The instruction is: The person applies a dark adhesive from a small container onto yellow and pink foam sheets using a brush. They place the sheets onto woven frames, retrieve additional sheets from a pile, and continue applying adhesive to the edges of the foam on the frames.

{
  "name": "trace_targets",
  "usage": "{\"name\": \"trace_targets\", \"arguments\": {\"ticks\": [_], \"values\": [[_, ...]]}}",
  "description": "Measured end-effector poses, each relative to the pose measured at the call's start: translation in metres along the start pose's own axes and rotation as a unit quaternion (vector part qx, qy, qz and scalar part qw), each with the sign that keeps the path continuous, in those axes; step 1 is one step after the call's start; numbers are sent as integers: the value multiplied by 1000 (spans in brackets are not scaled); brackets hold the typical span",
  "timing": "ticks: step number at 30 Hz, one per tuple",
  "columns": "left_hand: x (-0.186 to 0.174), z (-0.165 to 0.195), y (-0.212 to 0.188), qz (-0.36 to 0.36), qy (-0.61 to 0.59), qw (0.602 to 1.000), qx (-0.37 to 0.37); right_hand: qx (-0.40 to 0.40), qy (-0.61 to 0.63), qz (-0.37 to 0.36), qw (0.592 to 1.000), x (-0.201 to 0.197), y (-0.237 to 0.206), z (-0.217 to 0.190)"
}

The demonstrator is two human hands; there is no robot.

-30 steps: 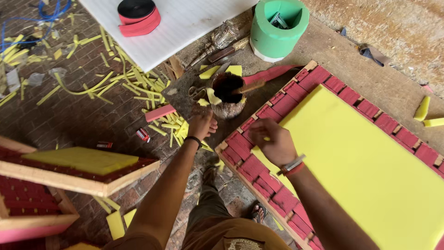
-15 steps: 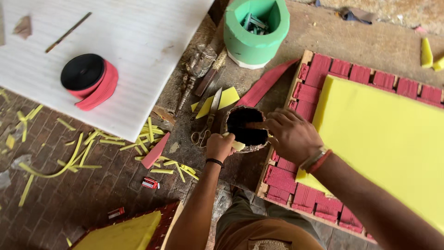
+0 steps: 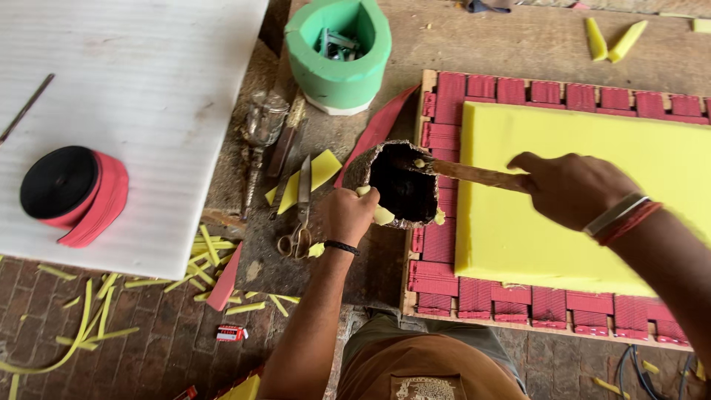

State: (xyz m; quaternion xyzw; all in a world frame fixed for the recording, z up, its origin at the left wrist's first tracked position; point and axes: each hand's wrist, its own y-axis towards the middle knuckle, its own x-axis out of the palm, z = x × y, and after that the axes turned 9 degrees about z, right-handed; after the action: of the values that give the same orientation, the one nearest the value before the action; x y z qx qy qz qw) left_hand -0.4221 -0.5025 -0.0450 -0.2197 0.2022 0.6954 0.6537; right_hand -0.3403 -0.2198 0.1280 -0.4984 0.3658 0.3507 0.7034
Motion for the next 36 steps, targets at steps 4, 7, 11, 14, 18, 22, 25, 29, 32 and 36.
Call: {"name": "trace_targets", "arguments": {"ticks": [4,7,11,14,18,22,25,29,32,36], "values": [[23,26,2,-7,-14,1000,-12,-8,127,92,988,40,-1,71],[39,41,2,14,34,999,-2,-67,230,151,959,90,13,115],[52,53,4,25,25,998,-42,-106,334,192,917,144,19,149],[59,54,6,37,15,997,-73,-8,471,73,879,171,24,142],[59,46,5,52,-38,993,-103,70,604,9,794,199,39,114],[54,39,-5,82,-75,983,-145,85,636,23,766,210,65,92],[41,34,-14,96,-88,983,-131,70,587,26,806,200,92,73],[24,29,-19,93,-117,976,-155,46,471,82,877,181,129,42],[13,23,-20,102,-119,974,-166,66,449,129,882,182,144,29],[4,14,-17,94,-120,973,-171,15,407,182,895,205,153,31]]}}
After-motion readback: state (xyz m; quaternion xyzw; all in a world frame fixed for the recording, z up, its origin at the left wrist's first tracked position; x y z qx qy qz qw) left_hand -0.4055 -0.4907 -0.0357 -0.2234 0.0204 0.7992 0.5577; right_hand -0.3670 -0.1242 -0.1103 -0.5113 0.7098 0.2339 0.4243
